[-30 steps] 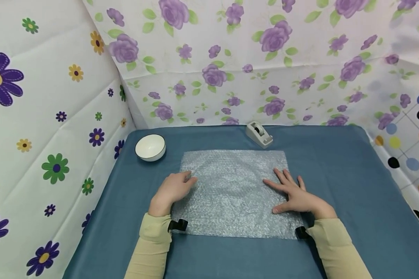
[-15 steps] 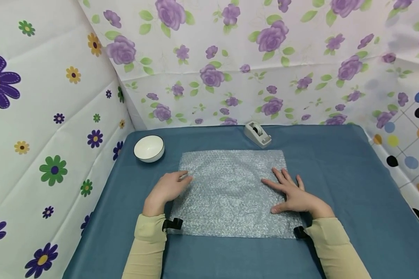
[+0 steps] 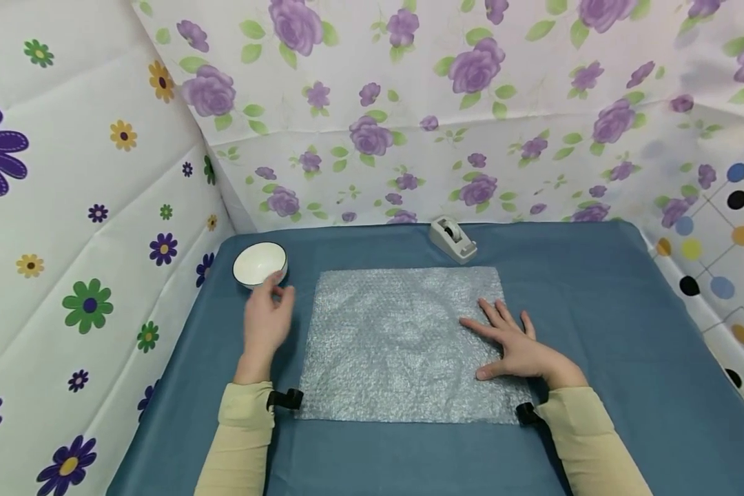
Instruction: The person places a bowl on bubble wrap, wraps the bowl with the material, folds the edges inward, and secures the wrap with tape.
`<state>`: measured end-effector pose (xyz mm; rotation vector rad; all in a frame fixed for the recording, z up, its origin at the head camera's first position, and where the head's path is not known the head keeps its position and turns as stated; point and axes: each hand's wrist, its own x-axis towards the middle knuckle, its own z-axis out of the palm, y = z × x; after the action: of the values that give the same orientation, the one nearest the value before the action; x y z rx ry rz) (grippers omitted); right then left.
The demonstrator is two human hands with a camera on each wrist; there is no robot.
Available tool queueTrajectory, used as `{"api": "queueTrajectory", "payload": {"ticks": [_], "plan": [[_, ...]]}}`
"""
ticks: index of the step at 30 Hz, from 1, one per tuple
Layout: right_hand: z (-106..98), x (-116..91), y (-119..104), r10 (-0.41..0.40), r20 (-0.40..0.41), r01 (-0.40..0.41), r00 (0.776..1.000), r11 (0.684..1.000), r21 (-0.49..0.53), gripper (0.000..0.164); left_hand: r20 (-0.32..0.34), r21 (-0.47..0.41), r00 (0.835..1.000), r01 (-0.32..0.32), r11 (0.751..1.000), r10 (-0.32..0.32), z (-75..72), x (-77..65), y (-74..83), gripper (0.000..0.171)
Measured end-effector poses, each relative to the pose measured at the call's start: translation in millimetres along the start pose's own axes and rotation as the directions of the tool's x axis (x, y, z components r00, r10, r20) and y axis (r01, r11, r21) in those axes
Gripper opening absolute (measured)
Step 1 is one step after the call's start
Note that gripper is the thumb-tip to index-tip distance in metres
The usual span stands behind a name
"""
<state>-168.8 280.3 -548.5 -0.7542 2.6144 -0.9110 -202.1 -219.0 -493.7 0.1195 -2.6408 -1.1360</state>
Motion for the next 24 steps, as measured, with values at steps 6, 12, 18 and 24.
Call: {"api": "queueTrajectory", "payload": {"ticks": [6,12,18,24], "plan": [[0,1,-3,0.046,0.021,-0.046,0.999,0.999,-0.022,0.106,-0.277,-0.102,0.939,0.183,0.978,-0.205,-32.3,24.8,-21.2,0.061],[0,2,-3,0.051,0.033,-0.050,0.998,0.999,-0.021,0.105,-0.206,-0.112,0.894,0.381,0.918,-0.397,-50.2,45.6,-48.2,0.089],[-1,1,-5,0.053,0.027,-0.052,0.998,0.998,-0.021,0.106,0.055,-0.200,0.865,0.499,0.843,-0.499,-45.8,62.9,-68.1,0.092],[-2,1,-6,0.057,0.027,-0.056,0.998,0.998,-0.025,0.107,0.177,-0.254,0.843,0.538,0.804,-0.508,-40.5,75.1,-74.8,0.089]]}}
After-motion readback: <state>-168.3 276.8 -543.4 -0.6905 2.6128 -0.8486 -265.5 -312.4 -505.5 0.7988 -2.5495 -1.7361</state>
